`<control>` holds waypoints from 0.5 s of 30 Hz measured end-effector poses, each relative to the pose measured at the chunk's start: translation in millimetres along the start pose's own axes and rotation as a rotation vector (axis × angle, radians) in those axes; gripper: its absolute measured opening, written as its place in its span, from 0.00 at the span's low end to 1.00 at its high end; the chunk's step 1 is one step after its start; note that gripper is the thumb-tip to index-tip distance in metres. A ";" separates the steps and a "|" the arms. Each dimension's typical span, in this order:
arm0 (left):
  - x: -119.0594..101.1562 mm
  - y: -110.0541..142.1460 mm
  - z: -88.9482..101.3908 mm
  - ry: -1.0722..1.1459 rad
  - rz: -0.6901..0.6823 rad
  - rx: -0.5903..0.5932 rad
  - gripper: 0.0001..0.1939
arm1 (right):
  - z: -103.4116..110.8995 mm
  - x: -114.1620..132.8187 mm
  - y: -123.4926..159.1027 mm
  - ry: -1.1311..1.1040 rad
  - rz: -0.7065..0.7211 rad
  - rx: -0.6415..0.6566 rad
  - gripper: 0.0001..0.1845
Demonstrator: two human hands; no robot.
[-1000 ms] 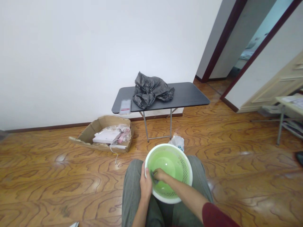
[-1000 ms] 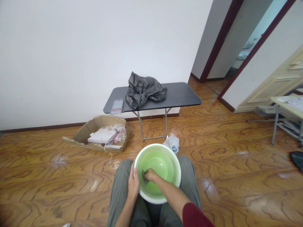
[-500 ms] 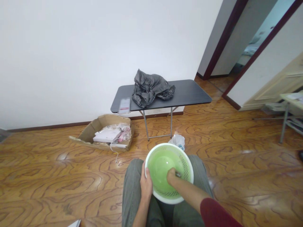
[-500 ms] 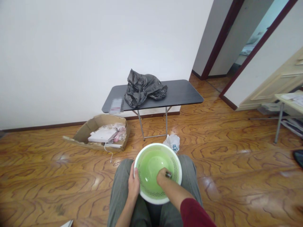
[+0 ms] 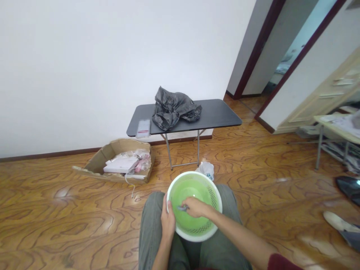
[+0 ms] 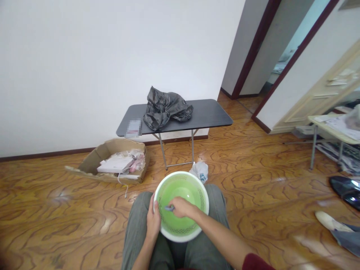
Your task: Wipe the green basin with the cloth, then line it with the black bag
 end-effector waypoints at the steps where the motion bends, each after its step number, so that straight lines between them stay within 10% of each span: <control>1: -0.8 -0.1 -0.3 0.005 -0.003 0.006 0.30 | 6.8 -0.9 14.8 0.020 0.013 -0.058 0.26; 9: -0.3 1.6 -4.2 0.052 -0.019 -0.010 0.30 | -16.9 -8.3 130.8 0.080 -0.140 -0.158 0.27; 15: 1.6 1.3 -6.9 0.090 -0.040 -0.003 0.29 | -46.7 10.8 129.9 -0.081 -0.063 -0.214 0.27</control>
Point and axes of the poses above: each hand's wrist, its own y-axis away from the middle knuckle, its own z-axis out of the back of the hand, x = y × z, the point moved 2 cm from there along -y, towards the middle knuckle, and after that the axes turned 1 degree about x, right-handed, at the moved point
